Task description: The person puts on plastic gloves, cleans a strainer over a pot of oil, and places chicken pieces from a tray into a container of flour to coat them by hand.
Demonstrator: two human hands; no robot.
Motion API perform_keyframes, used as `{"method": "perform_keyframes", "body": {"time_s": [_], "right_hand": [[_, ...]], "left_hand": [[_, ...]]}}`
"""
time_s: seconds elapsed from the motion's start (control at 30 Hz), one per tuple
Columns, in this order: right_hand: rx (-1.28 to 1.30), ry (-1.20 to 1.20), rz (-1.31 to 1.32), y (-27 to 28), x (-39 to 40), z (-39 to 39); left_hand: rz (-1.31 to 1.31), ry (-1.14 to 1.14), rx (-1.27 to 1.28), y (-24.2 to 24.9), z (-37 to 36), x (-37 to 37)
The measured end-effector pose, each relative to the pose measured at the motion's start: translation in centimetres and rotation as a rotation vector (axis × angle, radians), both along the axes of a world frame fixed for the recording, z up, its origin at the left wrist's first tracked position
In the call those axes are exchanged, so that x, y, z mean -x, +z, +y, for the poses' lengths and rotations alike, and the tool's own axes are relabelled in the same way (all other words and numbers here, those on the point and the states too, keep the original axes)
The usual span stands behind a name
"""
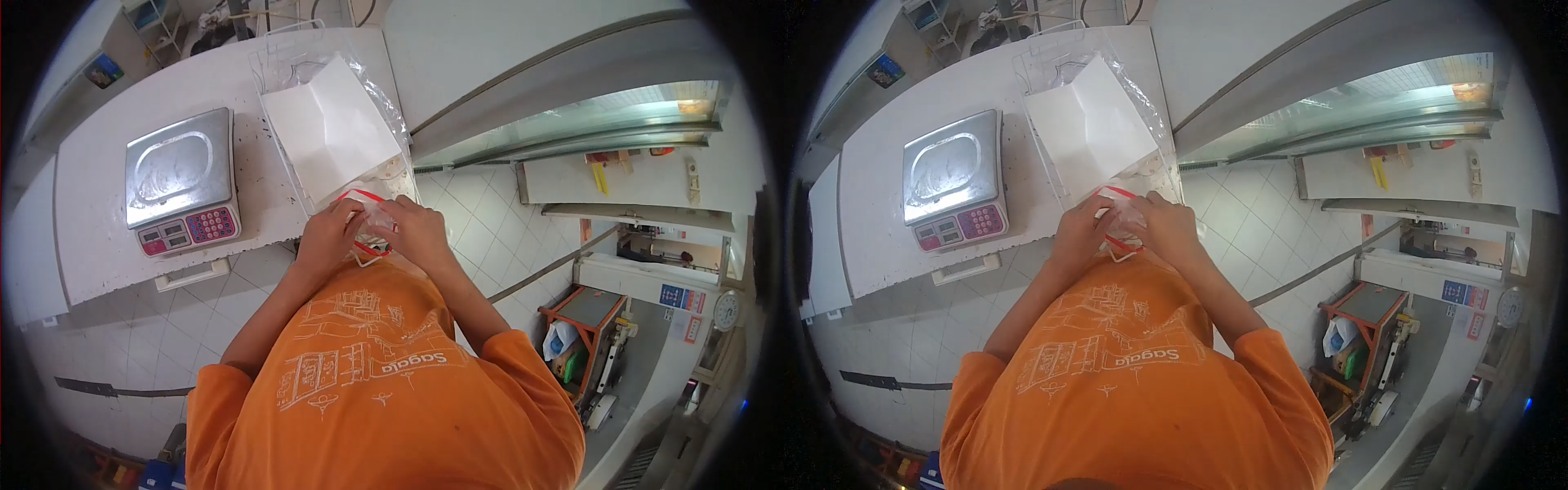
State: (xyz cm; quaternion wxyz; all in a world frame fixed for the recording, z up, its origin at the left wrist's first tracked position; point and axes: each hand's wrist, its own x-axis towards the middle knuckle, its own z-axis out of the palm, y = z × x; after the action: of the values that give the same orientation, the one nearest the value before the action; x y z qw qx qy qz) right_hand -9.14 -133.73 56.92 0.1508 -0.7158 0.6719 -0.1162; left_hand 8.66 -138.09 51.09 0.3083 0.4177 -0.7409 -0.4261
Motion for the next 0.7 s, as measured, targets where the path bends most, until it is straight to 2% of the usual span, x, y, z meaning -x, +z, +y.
{"method": "perform_keyframes", "body": {"time_s": [0.13,0.2,0.33,0.4,0.43,0.53,0.63,0.7], "right_hand": [[0.027,-0.079,-0.12,-2.3,1.2,0.3],[0.101,-0.105,-0.479,-3.0,2.2,0.3],[-0.016,-0.187,-0.473,-2.2,2.6,0.5],[0.03,-0.235,-0.312,-1.5,2.6,0.5],[0.027,-0.227,-0.314,-1.5,2.9,0.5],[0.098,-0.192,-0.27,-1.6,3.2,0.7],[-0.031,-0.24,-0.324,-0.6,2.7,0.9],[0.112,-0.204,-0.208,0.0,1.8,1.5]], "left_hand": [[0.019,0.04,0.046,0.2,0.3,0.3],[0.022,0.024,0.157,0.9,0.6,0.3],[-0.103,0.033,0.228,0.2,1.1,0.5],[-0.101,-0.003,0.072,-0.1,1.0,0.4],[-0.102,0.005,0.07,-0.1,1.0,0.5],[0.039,0.098,0.146,0.6,1.3,0.3],[0.161,0.164,0.091,1.8,1.7,-0.2],[0.238,0.271,0.172,2.6,1.8,-1.0]]}}
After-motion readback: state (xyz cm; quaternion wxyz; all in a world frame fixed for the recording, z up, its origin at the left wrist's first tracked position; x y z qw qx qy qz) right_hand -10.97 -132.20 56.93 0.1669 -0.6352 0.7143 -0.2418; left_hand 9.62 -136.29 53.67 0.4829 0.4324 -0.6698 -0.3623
